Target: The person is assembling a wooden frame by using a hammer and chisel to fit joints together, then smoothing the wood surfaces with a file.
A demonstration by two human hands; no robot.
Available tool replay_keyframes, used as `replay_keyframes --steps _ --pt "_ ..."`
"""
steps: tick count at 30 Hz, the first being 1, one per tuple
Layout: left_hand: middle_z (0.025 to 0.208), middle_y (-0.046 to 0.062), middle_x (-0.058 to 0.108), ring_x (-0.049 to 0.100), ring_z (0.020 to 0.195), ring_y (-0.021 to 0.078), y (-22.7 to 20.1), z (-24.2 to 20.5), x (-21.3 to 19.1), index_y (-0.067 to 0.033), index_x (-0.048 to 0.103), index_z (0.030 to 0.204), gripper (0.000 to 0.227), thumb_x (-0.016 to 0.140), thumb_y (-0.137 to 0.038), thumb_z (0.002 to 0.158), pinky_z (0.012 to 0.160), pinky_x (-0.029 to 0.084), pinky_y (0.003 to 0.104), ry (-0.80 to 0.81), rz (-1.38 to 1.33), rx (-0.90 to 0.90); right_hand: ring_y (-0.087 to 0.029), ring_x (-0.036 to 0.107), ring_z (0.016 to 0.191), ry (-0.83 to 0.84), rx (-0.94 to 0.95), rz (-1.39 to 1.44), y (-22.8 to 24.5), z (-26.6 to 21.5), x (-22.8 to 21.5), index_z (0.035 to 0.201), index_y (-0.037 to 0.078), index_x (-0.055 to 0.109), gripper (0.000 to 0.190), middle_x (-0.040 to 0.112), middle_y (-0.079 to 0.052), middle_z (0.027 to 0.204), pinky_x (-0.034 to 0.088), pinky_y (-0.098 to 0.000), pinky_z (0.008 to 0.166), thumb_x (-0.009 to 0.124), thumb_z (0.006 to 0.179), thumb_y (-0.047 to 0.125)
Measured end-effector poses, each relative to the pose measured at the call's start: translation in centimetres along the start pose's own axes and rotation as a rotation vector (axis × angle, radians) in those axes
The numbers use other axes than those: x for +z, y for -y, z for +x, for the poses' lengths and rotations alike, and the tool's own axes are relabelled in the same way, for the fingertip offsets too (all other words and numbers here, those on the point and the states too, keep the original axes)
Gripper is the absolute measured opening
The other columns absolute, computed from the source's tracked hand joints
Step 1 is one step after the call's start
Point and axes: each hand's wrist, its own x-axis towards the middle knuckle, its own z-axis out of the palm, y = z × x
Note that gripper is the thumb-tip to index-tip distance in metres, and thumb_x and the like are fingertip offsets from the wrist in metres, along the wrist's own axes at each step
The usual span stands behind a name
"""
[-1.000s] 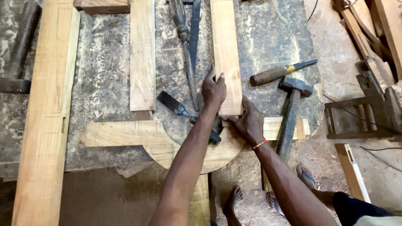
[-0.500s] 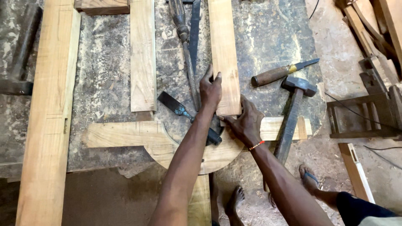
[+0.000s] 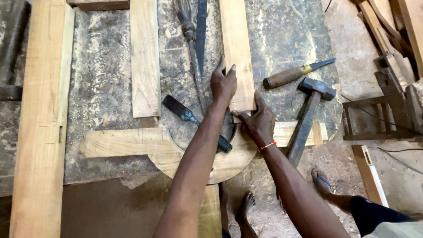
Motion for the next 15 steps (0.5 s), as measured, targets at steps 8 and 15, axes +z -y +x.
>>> replay_keyframes --steps 8,15 --pt "0.15 0.019 0.06 0.071 0.101 0.019 5.0 1.7 0.9 -0.0099 0.041 0.158 0.063 0.067 -0.027 0.103 0.08 0.062 0.032 -0.026 0.013 0.182 -0.014 0.073 0.111 0.244 -0.048 0.628 -1.4 1.0 -1.3 0.146 0.0 0.055 0.066 0.073 -0.015 0.131 0.063 -0.0266 0.092 0.077 0.084 -0.006" --pt "0.151 0.016 0.06 0.074 0.089 0.0049 3.5 1.4 1.4 -0.0152 0.045 0.157 0.063 0.067 -0.029 0.1 0.069 0.067 0.023 -0.061 -0.068 0.079 -0.015 0.071 0.114 0.218 0.02 0.469 -2.0 1.2 -2.4 0.145 0.003 0.056 0.064 0.071 -0.012 0.131 0.058 -0.0286 0.094 0.077 0.085 -0.003"
